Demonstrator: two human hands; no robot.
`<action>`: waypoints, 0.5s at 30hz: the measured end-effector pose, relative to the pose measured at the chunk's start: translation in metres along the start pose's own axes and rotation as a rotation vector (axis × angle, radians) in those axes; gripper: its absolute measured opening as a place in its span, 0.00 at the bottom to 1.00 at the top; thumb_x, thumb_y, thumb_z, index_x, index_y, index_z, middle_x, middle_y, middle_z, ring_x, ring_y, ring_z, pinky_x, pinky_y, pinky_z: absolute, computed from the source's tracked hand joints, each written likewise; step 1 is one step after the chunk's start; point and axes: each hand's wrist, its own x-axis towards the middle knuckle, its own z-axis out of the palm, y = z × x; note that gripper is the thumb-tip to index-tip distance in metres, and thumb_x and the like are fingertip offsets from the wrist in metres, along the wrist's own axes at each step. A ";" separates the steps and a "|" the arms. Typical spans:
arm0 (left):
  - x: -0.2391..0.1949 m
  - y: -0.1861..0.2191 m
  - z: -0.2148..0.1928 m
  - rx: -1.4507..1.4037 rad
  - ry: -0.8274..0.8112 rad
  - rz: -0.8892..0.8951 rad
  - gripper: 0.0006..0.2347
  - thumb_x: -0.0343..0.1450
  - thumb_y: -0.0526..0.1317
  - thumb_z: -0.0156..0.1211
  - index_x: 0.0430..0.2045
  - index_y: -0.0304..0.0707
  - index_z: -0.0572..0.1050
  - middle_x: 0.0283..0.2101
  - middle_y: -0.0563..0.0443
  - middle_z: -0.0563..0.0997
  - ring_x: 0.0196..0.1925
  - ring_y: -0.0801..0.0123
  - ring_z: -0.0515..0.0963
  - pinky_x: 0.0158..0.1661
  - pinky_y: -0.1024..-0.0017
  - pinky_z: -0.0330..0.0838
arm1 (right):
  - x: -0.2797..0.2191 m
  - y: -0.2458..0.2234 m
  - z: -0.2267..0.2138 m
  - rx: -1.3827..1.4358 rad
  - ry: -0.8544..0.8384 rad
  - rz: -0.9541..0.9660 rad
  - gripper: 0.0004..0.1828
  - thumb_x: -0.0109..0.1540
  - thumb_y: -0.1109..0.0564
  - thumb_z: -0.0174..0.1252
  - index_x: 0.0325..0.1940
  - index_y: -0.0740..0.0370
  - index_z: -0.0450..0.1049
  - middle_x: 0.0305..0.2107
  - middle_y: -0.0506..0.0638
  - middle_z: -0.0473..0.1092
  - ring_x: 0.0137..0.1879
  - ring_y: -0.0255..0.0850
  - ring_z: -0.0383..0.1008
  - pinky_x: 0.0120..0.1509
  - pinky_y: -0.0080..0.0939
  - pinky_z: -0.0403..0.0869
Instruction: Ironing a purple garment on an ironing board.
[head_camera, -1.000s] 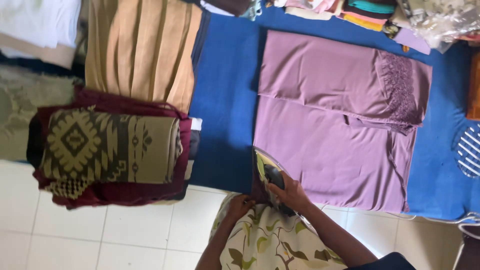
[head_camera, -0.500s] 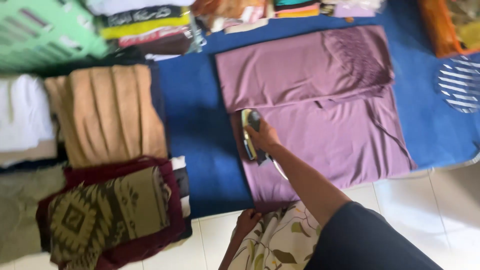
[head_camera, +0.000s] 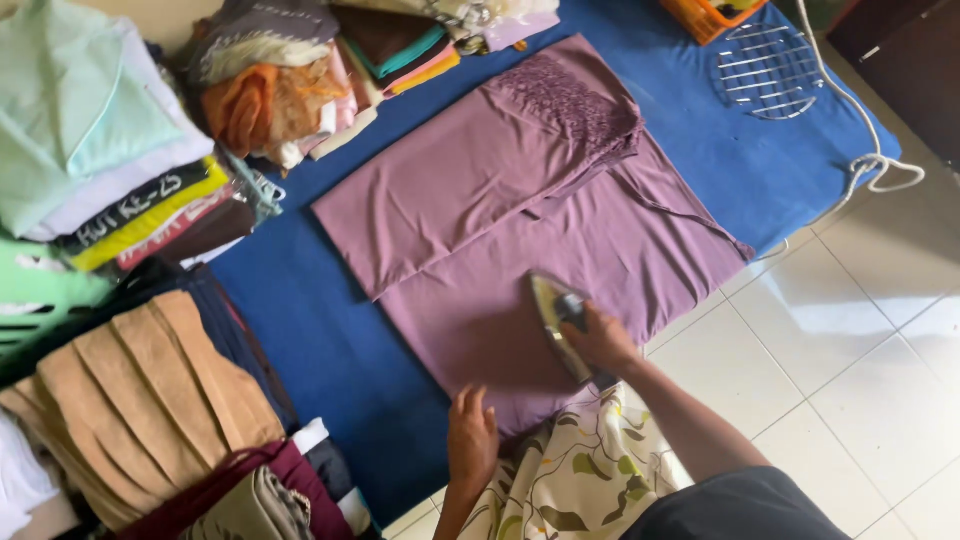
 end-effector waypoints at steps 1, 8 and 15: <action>0.008 0.003 0.006 0.133 0.074 0.145 0.21 0.71 0.42 0.59 0.59 0.36 0.69 0.65 0.35 0.67 0.68 0.45 0.67 0.65 0.57 0.63 | 0.004 0.017 -0.012 0.078 0.112 0.036 0.28 0.62 0.40 0.61 0.58 0.60 0.70 0.34 0.60 0.78 0.34 0.50 0.81 0.36 0.48 0.80; 0.018 0.057 -0.001 0.477 -0.218 0.005 0.41 0.68 0.49 0.65 0.70 0.31 0.46 0.75 0.34 0.38 0.77 0.43 0.40 0.69 0.45 0.45 | 0.030 0.073 -0.085 0.558 0.456 0.219 0.20 0.68 0.47 0.62 0.44 0.70 0.72 0.24 0.54 0.74 0.23 0.42 0.74 0.26 0.44 0.73; 0.016 0.064 0.008 0.479 -0.161 -0.012 0.45 0.64 0.50 0.69 0.72 0.31 0.47 0.78 0.33 0.39 0.77 0.41 0.42 0.68 0.42 0.48 | 0.032 -0.006 -0.037 0.317 0.245 0.023 0.22 0.64 0.44 0.61 0.53 0.63 0.73 0.30 0.63 0.77 0.33 0.53 0.78 0.34 0.51 0.75</action>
